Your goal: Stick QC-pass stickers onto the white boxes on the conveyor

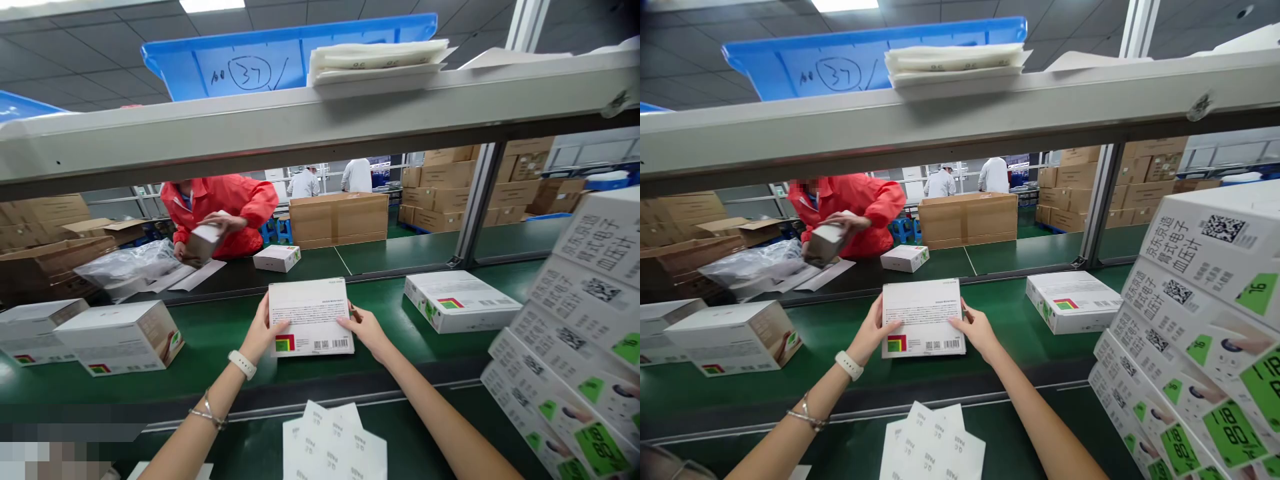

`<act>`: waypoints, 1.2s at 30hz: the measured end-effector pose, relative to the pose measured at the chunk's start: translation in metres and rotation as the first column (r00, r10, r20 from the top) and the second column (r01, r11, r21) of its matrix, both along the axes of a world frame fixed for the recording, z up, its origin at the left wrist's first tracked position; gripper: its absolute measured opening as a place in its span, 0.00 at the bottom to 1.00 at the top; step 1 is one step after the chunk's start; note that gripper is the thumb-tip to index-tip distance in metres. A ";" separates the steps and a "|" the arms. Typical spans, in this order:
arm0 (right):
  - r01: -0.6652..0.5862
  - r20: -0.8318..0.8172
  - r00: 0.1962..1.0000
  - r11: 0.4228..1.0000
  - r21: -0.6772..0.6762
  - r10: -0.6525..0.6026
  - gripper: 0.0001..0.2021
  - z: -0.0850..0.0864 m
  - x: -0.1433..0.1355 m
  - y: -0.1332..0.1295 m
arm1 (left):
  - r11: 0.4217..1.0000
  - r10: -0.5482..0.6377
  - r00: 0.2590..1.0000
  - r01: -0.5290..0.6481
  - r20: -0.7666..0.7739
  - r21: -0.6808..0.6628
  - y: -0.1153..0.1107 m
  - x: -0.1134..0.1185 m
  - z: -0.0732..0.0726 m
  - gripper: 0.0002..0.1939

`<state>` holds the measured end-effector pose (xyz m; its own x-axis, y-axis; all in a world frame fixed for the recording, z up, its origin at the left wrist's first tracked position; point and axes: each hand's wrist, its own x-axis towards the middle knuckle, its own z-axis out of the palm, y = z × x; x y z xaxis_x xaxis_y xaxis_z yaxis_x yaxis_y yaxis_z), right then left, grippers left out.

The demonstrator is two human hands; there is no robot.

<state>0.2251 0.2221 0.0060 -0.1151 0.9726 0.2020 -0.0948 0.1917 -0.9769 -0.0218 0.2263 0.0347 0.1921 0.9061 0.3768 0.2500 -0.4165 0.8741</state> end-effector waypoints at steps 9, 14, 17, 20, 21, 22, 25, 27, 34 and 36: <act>0.081 0.442 0.881 0.974 0.213 -0.170 0.19 -0.003 -0.001 -0.045 | 0.813 0.491 0.758 -0.221 -0.430 0.538 -0.015 -0.020 0.022 0.20; -0.087 0.687 0.714 0.957 0.277 -0.134 0.11 -0.002 -0.008 -0.106 | 0.844 0.349 0.694 0.058 -0.630 0.533 -0.076 -0.001 0.011 0.19; -0.165 0.813 0.572 0.956 0.243 -0.108 0.07 -0.006 -0.013 -0.133 | 0.885 -0.046 0.556 0.408 -0.830 0.224 -0.120 0.014 -0.010 0.30; -0.185 0.892 0.433 0.956 0.229 -0.130 0.04 -0.011 -0.014 -0.146 | 0.879 -0.200 0.466 0.473 -0.862 0.052 -0.143 0.017 -0.029 0.40; -0.187 0.914 0.380 0.956 0.228 -0.143 0.04 -0.012 -0.014 -0.148 | 0.884 -0.211 0.458 0.467 -0.864 0.032 -0.145 0.017 -0.033 0.40; -0.190 0.932 0.328 0.956 0.226 -0.155 0.04 -0.013 -0.014 -0.149 | 0.886 -0.217 0.452 0.464 -0.865 0.020 -0.146 0.016 -0.037 0.40; -0.203 0.954 0.247 0.954 0.220 -0.167 0.04 -0.014 -0.016 -0.149 | 0.882 -0.228 0.446 0.471 -0.866 0.010 -0.143 0.013 -0.042 0.40; -0.213 0.954 0.249 0.952 0.219 -0.164 0.04 -0.014 -0.019 -0.148 | 0.883 -0.224 0.452 0.470 -0.864 0.017 -0.142 0.013 -0.044 0.40; -0.164 0.907 0.391 0.957 0.239 -0.159 0.06 -0.015 -0.027 -0.148 | 0.884 -0.217 0.460 0.467 -0.861 0.027 -0.143 0.013 -0.046 0.41; -0.177 0.849 0.524 0.965 0.196 -0.076 0.07 -0.014 -0.028 -0.151 | 0.887 -0.219 0.461 0.462 -0.860 0.022 -0.143 0.014 -0.047 0.41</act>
<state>0.1966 0.0715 -0.0082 -0.4007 0.8958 0.1921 0.7305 0.4389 -0.5231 -0.0083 0.0837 -0.0124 0.7927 0.6079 0.0468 0.5852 -0.7801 0.2214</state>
